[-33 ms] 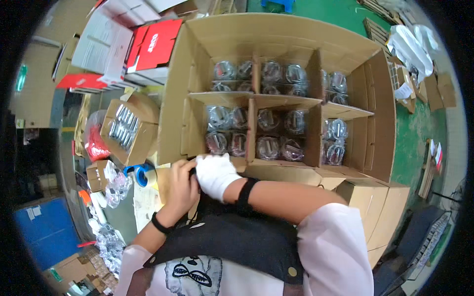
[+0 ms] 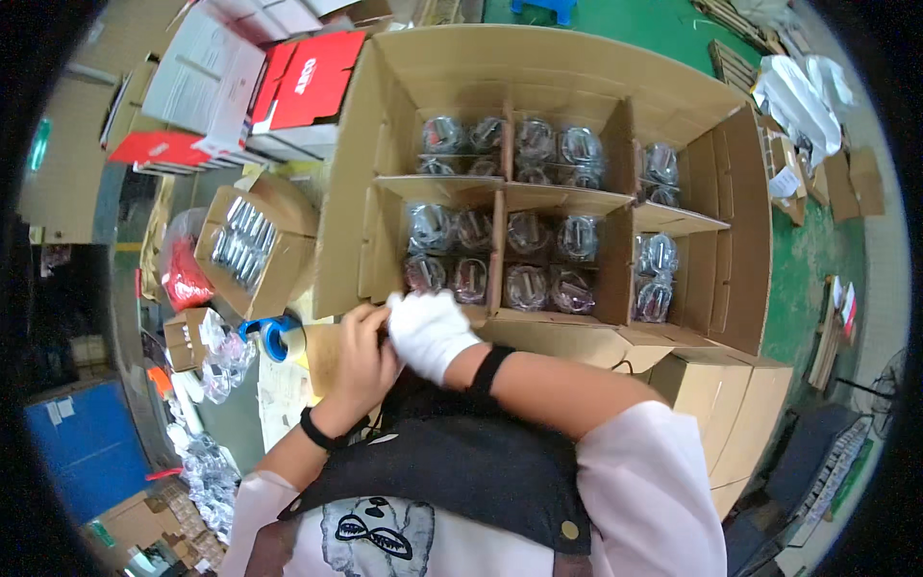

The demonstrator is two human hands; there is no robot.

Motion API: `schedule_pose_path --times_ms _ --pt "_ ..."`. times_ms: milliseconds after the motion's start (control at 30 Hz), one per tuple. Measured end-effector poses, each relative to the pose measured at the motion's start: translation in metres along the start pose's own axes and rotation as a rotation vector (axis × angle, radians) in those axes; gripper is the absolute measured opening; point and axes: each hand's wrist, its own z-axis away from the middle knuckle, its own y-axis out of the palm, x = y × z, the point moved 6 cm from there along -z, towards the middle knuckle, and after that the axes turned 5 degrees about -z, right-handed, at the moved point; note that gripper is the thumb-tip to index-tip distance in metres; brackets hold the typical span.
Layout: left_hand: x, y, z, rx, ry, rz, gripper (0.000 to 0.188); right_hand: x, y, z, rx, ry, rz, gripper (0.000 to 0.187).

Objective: The person assembles a cardboard shipping box with internal dividers and packs it with small, plastic-wrapped cylindrical items. They place the items into the compartments, add red product boxes on top, and close the main box flaps.

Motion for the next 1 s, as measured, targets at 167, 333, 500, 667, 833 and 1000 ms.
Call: schedule_pose_path --times_ms 167,333,500,667,833,1000 --pt "-0.002 0.040 -0.024 0.053 0.154 -0.086 0.088 -0.077 0.016 -0.051 0.177 0.481 -0.106 0.043" --pt "0.028 0.084 -0.063 0.129 0.047 -0.181 0.061 -0.073 -0.033 -0.054 -0.371 0.360 -0.023 0.016" --pt "0.052 0.143 -0.098 0.222 -0.078 -0.257 0.044 -0.020 -0.110 -0.066 -0.742 -0.023 0.426 0.032" --pt "0.051 0.164 -0.076 0.072 0.067 -0.542 0.033 -0.042 -0.047 -0.055 -0.449 0.088 0.656 0.053" --pt "0.050 0.145 -0.082 0.062 0.055 -0.296 0.030 -0.043 -0.031 -0.038 -0.439 0.128 0.551 0.044" --pt "0.053 0.141 -0.083 0.150 0.033 -0.030 0.036 -0.037 -0.070 -0.064 -0.645 0.152 0.581 0.049"
